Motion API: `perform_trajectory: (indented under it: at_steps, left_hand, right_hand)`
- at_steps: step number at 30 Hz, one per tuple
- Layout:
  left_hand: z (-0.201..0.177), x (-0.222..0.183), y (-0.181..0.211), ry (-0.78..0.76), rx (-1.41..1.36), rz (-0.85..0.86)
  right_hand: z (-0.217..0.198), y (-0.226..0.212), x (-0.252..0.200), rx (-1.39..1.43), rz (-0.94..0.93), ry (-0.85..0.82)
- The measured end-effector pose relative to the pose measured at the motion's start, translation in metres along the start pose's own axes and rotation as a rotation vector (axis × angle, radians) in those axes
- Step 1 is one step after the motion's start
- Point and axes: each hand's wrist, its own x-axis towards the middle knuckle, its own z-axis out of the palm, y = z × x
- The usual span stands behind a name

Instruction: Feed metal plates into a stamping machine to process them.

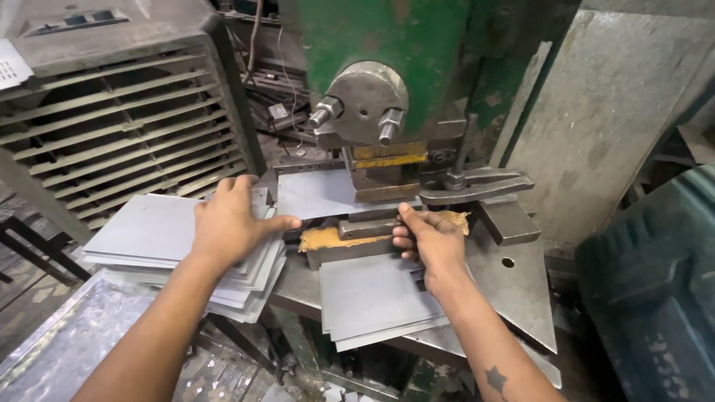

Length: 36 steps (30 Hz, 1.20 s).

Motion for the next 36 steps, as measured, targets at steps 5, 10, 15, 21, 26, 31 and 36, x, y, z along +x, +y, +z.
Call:
perform_trajectory:
  at_steps: [5,10,15,21,26,31,36]
  left_hand:
    - [0.007,0.001,0.000,0.029,-0.005,-0.005]
    - [0.008,0.000,-0.001,0.064,-0.033,-0.006]
    - [0.004,-0.002,0.011,0.039,-0.039,-0.024]
    - [0.009,0.001,0.009,0.050,-0.074,-0.008]
    - [0.007,-0.002,0.012,0.066,-0.075,0.003]
    - [0.006,-0.003,0.012,0.063,-0.055,-0.008]
    - [0.002,-0.006,0.017,0.061,-0.072,-0.013]
  right_hand:
    - [-0.009,0.002,0.011,-0.071,-0.016,-0.026]
    - [-0.011,0.002,0.012,-0.108,-0.019,-0.039]
    - [-0.014,-0.003,0.012,-0.108,0.005,-0.080]
    - [-0.014,-0.004,0.012,-0.085,0.034,-0.085]
    - [-0.023,0.002,0.012,0.051,0.055,-0.107]
    - [-0.022,0.008,0.016,0.135,0.042,-0.042]
    - [-0.019,0.006,0.021,0.223,0.136,0.031]
